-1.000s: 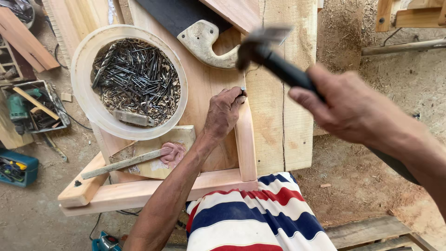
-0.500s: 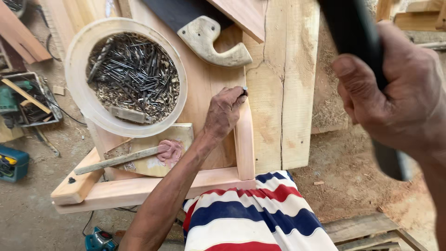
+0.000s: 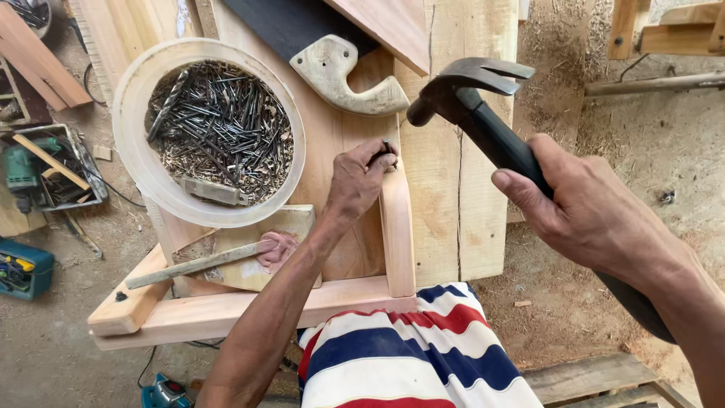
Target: The person applies pink filler to a wooden piece using a small stick, then positions the piece against a larger wooden frame. They pick nails from a container and hammer them into the wood to secure the piece in place.
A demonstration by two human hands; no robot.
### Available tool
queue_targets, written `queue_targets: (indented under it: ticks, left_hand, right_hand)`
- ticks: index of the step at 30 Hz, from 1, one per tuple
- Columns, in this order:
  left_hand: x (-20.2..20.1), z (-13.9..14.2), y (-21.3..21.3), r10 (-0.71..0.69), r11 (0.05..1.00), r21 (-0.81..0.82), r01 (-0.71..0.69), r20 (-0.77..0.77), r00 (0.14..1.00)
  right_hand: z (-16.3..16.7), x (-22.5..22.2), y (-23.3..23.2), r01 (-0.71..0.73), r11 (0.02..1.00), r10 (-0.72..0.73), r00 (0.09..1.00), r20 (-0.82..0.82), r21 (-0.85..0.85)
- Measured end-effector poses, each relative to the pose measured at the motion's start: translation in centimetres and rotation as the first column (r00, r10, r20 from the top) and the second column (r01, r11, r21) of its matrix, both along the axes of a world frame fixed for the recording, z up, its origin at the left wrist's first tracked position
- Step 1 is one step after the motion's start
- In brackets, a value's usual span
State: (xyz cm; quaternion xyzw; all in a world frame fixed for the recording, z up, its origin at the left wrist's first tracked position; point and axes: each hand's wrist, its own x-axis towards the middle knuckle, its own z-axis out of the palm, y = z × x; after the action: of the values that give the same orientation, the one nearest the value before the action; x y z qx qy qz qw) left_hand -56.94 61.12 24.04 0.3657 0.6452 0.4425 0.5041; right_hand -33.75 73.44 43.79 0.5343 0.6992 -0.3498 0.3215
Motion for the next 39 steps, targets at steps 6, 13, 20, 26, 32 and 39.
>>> queue_targets:
  ticks: [6, 13, 20, 26, 32, 39]
  left_hand:
    - [0.7, 1.3, 0.5, -0.068, 0.993, 0.082, 0.088, -0.218, 0.974]
    - [0.8, 1.8, 0.4, -0.055, 0.991, 0.106, 0.082, -0.237, 0.97]
    - [1.1, 1.8, 0.3, -0.069, 0.987, 0.121, 0.103, -0.254, 0.965]
    - [0.9, 0.9, 0.0, -0.05, 0.976, 0.176, 0.126, -0.383, 0.922]
    - [0.1, 0.7, 1.1, 0.088, 0.994, 0.072, -0.08, -0.123, 0.988]
    - [-11.4, 1.7, -7.8, 0.251, 0.929, -0.061, -0.364, -0.62, 0.744]
  right_hand:
    - [1.5, -3.4, 0.6, -0.099, 0.995, 0.1, 0.993, 0.067, -0.021]
    - [-1.9, -2.6, 1.0, 0.008, 0.997, -0.012, 0.998, -0.061, -0.073]
    - [4.6, -8.5, 3.1, 0.008, 0.994, -0.006, 1.0, 0.017, -0.106]
    - [4.4, -9.8, 2.2, 0.27, 0.948, -0.271, 0.962, 0.013, -0.172]
    - [-1.8, 1.9, 2.3, 0.169, 0.981, -0.167, 0.985, 0.037, -0.091]
    - [-5.9, 9.1, -9.7, 0.518, 0.849, -0.48, 0.838, -0.259, 0.106]
